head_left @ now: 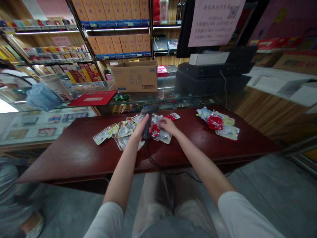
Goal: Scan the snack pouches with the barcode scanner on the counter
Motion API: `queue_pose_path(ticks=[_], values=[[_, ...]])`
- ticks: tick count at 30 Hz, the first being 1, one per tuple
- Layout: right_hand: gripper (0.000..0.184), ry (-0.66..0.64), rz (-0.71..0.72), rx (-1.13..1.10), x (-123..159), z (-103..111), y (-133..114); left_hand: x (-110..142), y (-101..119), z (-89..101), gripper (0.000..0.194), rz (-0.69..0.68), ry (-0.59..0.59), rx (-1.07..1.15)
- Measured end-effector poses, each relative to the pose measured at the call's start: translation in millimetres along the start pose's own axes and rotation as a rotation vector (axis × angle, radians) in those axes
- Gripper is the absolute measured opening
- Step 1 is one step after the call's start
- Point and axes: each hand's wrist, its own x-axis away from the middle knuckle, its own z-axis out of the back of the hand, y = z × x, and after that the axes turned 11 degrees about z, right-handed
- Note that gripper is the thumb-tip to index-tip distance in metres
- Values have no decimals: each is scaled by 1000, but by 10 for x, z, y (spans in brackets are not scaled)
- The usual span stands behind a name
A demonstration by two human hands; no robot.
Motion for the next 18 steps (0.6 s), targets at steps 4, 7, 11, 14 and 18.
queue_pose_path(ticks=[4, 7, 11, 14, 18], values=[[24, 19, 12, 209, -34, -80, -66, -45, 140, 197, 56, -156, 224, -113], [28, 35, -19, 313, -23, -29, -33, -144, 238, 461, 51, -235, 431, -276], [30, 47, -41, 378, -9, 49, 47, -308, 322, 777, 36, -218, 620, -579], [39, 43, -59, 484, 6, 115, 96, -374, 308, 905, 35, -178, 677, -673], [60, -34, -153, 579, 32, 181, 131, -376, 204, 958, 54, -20, 553, -563]])
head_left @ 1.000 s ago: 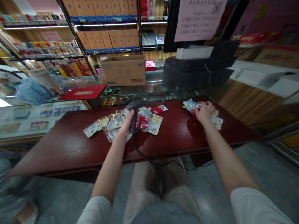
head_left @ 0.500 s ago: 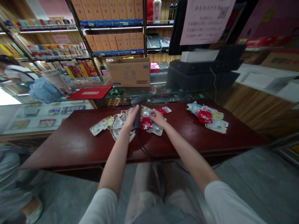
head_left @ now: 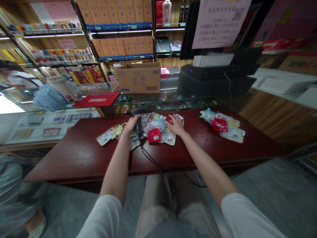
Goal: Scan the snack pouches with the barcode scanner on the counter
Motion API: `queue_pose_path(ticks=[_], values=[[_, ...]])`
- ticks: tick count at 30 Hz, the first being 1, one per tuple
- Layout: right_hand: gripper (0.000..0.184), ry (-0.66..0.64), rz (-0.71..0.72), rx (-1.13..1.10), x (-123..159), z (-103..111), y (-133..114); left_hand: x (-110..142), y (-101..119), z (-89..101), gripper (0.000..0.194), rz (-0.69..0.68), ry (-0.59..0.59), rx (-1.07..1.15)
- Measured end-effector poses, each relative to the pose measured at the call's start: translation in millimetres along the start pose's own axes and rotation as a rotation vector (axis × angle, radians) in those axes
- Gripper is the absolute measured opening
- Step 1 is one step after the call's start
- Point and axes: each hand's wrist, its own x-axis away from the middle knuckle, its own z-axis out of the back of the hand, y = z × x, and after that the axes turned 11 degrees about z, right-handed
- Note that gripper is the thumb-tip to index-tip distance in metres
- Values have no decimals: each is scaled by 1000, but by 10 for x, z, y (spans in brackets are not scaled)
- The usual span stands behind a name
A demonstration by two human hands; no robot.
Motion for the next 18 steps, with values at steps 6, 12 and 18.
queue_pose_path(ticks=[6, 12, 18], values=[[66, -219, -19, 70, 33, 33, -28, 5, -62, -64, 58, 4, -43, -94], [67, -272, 17, 122, 184, 198, -85, 106, -57, -100, 57, 25, -61, -144], [60, -199, -13, 90, 279, 353, 66, 303, -85, -133, 47, -17, -31, -125]])
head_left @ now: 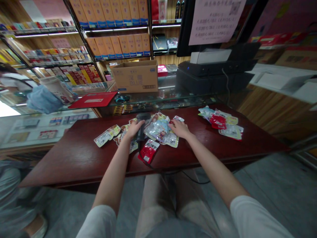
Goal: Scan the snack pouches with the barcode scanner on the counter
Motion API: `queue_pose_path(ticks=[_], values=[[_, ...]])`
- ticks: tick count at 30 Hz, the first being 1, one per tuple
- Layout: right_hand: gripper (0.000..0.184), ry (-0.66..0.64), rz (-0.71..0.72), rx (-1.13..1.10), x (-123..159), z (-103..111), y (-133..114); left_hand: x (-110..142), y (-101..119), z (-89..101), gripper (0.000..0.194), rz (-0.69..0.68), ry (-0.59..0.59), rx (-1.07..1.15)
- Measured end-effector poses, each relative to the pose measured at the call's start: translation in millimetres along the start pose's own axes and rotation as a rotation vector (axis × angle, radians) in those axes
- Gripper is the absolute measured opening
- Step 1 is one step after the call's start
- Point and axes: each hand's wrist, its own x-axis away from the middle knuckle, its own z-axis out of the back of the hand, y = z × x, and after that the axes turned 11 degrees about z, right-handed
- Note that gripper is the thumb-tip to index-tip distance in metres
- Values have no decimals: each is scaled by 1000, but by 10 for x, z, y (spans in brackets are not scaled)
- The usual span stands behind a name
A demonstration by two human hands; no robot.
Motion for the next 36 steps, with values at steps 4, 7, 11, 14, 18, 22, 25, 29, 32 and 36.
queue_pose_path(ticks=[4, 7, 11, 14, 18, 22, 25, 29, 32, 36], values=[[63, 278, -143, -15, -186, 105, 342, 93, 132, -43, 35, -107, 59, 108], [68, 221, -213, -38, -319, 89, 551, 187, 335, -147, 33, -185, -21, 150], [51, 301, -238, -173, -345, -8, 729, 340, 570, -392, 46, -255, -255, 197], [51, 598, -210, -527, -297, 15, 911, 436, 610, -568, 60, -227, -456, 203], [52, 918, -164, -841, -238, 164, 1170, 529, 528, -676, 68, -185, -619, 227], [47, 956, -149, -847, -231, 234, 1235, 604, 459, -686, 64, -146, -676, 203], [46, 958, -124, -865, -233, 222, 1182, 636, 449, -694, 64, -129, -694, 187], [44, 931, -62, -889, -210, 228, 1124, 635, 446, -713, 66, -113, -697, 161], [43, 911, -56, -875, -200, 246, 1106, 632, 438, -722, 65, -93, -716, 157], [41, 907, -31, -816, -191, 254, 1067, 633, 414, -731, 66, -109, -723, 182]])
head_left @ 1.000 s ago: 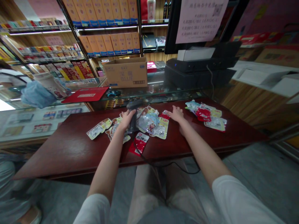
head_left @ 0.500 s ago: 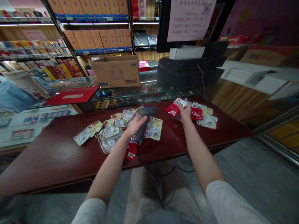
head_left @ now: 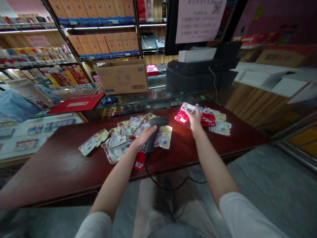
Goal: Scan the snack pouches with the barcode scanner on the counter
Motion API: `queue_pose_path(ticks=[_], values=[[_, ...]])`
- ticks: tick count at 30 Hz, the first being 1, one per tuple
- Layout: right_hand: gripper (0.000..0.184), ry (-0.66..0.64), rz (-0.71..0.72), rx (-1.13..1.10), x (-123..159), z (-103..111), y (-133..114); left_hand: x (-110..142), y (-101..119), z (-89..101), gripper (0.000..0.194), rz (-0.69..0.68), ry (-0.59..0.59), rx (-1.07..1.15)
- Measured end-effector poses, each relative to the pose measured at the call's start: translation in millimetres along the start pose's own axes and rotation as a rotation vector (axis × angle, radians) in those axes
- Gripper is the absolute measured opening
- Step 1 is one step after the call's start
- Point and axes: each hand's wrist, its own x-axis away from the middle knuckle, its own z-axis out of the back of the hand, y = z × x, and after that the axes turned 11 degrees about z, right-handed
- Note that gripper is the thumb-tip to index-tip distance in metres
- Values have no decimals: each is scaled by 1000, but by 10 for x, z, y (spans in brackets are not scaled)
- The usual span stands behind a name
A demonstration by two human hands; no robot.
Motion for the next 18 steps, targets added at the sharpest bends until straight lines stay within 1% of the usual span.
queue_pose_path(ticks=[2, 4, 7, 8, 12, 15, 16, 17, 18], values=[[41, -10, 39, 53, -3, 15, -26, -5, -16, 11, 69, -8, 0, 7], [48, -27, 77, 136, -40, 78, -54, -10, -27, 31, 71, -19, 4, 15], [69, -48, 107, 309, -185, 294, -80, -11, -17, 72, 72, -54, 35, 40], [72, -63, 113, 387, -252, 392, -80, -8, -8, 88, 73, -67, 48, 54], [66, -128, 93, 715, -477, 771, -55, 9, 36, 166, 76, -100, 111, 126], [66, -132, 132, 937, -453, 919, -41, 15, 45, 242, 80, -112, 168, 156], [62, -166, 167, 1000, -399, 937, -39, 17, 44, 266, 79, -116, 184, 164], [56, -232, 202, 1050, -328, 942, -37, 19, 43, 287, 79, -122, 195, 171], [49, -324, 233, 1084, -246, 939, -33, 22, 42, 305, 78, -129, 205, 180]])
